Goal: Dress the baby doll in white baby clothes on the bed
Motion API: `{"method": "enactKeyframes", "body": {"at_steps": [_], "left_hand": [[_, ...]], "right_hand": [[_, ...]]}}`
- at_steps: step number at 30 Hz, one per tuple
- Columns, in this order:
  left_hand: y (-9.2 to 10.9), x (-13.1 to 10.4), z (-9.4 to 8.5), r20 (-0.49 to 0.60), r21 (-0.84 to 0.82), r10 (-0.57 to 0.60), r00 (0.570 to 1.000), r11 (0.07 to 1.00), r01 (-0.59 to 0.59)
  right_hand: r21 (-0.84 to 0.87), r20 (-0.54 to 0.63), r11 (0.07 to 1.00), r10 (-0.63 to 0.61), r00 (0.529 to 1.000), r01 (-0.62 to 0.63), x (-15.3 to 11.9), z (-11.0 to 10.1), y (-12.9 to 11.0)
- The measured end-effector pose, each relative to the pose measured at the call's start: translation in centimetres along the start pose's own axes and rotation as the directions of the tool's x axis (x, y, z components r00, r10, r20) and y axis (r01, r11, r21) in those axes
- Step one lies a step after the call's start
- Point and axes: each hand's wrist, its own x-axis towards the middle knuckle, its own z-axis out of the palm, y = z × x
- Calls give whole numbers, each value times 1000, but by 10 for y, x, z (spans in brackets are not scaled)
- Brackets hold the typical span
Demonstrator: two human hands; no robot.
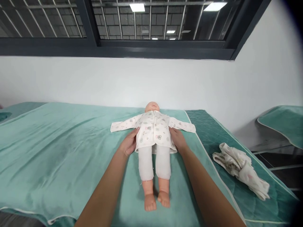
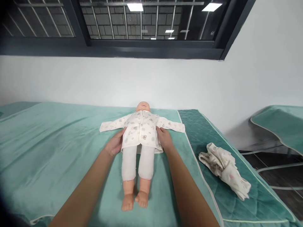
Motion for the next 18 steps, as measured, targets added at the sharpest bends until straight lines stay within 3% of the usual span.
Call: {"method": "enactKeyframes", "body": {"at_steps": [3, 7, 13, 18], "left_hand": [[3, -1, 3, -21, 1, -28, 999, 1000, 28], [9, 6, 10, -58, -10, -93, 994, 996, 93], [12, 40, 27, -71, -38, -106, 992, 994, 103], [5, 64, 24, -58, -25, -66, 996, 998, 65]], "right_hand": [[-20, -10, 1000, 17, 1000, -17, -4, 1, -3], [153, -7, 986, 68, 998, -66, 0, 4, -2], [477, 197, 879, -94, 976, -12, 7, -4, -7], [533, 251, 842, -65, 966, -82, 12, -7, -10]]}}
